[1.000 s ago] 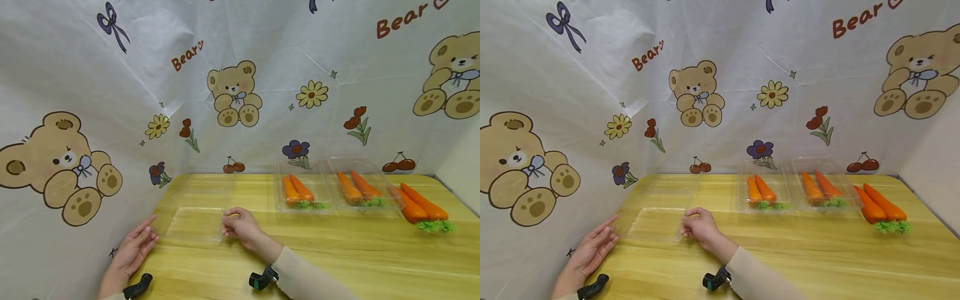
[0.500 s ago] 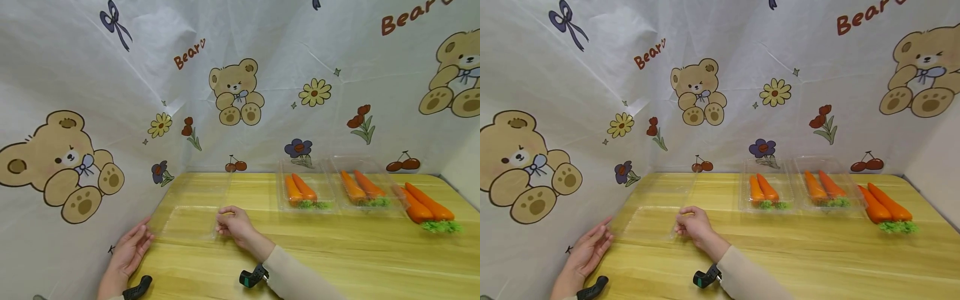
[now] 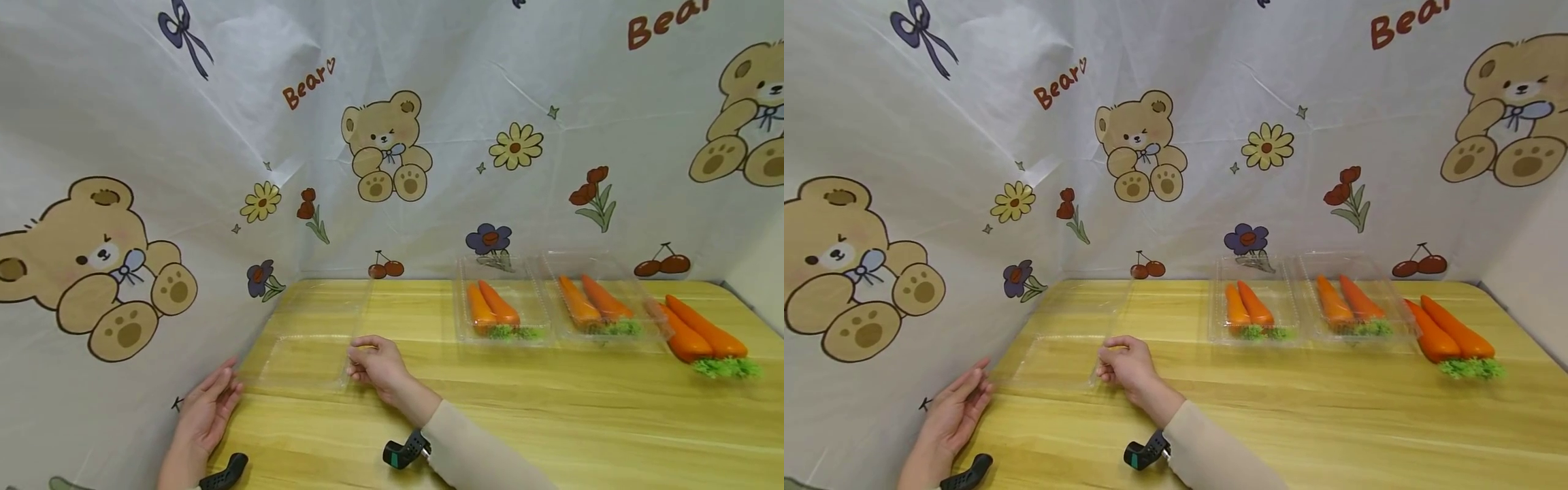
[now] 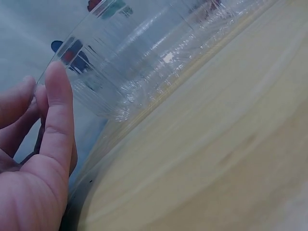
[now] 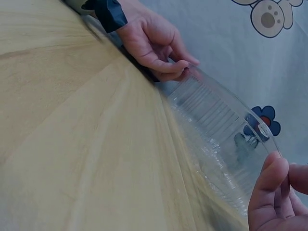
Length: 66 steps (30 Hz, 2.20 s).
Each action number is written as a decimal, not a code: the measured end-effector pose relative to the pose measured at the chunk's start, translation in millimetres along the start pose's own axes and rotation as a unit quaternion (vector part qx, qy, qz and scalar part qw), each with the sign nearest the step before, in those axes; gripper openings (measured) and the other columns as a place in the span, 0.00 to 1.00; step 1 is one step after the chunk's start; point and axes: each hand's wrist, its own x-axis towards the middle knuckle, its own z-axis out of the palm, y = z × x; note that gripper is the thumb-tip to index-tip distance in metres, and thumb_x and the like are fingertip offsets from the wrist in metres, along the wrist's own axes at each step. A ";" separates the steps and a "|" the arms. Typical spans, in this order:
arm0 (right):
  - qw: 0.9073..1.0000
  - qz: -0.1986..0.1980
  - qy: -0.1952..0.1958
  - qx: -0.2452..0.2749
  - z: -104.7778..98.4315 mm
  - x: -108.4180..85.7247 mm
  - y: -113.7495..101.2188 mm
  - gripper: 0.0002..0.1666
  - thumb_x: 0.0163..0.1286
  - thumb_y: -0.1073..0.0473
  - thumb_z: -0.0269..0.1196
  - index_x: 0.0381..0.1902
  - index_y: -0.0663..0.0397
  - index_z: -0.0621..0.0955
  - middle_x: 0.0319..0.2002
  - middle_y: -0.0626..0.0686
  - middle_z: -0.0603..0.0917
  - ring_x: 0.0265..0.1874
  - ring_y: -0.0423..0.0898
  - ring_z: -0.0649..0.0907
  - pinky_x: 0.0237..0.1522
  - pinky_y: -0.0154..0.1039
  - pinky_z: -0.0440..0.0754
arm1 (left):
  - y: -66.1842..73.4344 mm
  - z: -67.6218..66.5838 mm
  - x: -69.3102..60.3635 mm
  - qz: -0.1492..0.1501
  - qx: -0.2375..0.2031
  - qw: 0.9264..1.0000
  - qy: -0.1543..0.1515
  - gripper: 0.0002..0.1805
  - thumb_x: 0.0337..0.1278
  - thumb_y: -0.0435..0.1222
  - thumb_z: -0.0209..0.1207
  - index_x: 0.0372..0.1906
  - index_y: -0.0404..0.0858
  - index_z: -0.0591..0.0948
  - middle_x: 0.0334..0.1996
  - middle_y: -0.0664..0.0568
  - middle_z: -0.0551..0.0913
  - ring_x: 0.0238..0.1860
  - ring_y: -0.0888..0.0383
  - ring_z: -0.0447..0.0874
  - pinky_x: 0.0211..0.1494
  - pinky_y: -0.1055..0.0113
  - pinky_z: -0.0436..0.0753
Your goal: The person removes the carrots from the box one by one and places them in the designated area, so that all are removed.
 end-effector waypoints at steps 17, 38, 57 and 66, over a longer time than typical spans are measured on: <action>1.000 0.000 -0.007 0.012 1.4 1.8 3.4 0.22 0.75 0.65 0.62 0.63 0.72 0.74 0.29 0.49 0.82 0.22 0.38 0.83 0.25 0.26 0.82 | 3.8 1.8 -5.6 0.036 0.014 0.999 -0.010 0.15 0.76 0.34 0.55 0.52 0.53 0.90 0.37 0.58 0.83 0.37 0.62 0.86 0.44 0.73 0.89; 1.000 -0.008 -0.006 -0.014 -26.0 1.7 -6.7 0.22 0.76 0.62 0.62 0.61 0.72 0.75 0.32 0.50 0.80 0.24 0.40 0.82 0.28 0.28 0.81 | 11.7 8.7 -3.7 0.083 0.030 0.995 0.038 0.15 0.72 0.31 0.59 0.53 0.51 0.89 0.31 0.57 0.87 0.35 0.60 0.87 0.45 0.73 0.88; 0.994 -0.008 -0.039 -0.102 -75.7 -29.0 -17.8 0.24 0.76 0.59 0.63 0.62 0.71 0.75 0.35 0.52 0.84 0.27 0.42 0.82 0.30 0.31 0.81 | 31.4 21.3 -10.6 0.114 0.022 0.988 0.107 0.15 0.67 0.30 0.64 0.54 0.45 0.89 0.34 0.56 0.86 0.37 0.63 0.88 0.46 0.74 0.89; 0.991 -0.004 -0.049 -0.122 -97.6 -46.2 -25.4 0.25 0.76 0.59 0.63 0.62 0.72 0.74 0.35 0.52 0.83 0.27 0.42 0.83 0.29 0.31 0.82 | 34.6 56.5 -8.7 0.133 0.121 0.979 0.091 0.19 0.67 0.33 0.65 0.61 0.40 0.85 0.34 0.58 0.85 0.37 0.65 0.89 0.49 0.76 0.88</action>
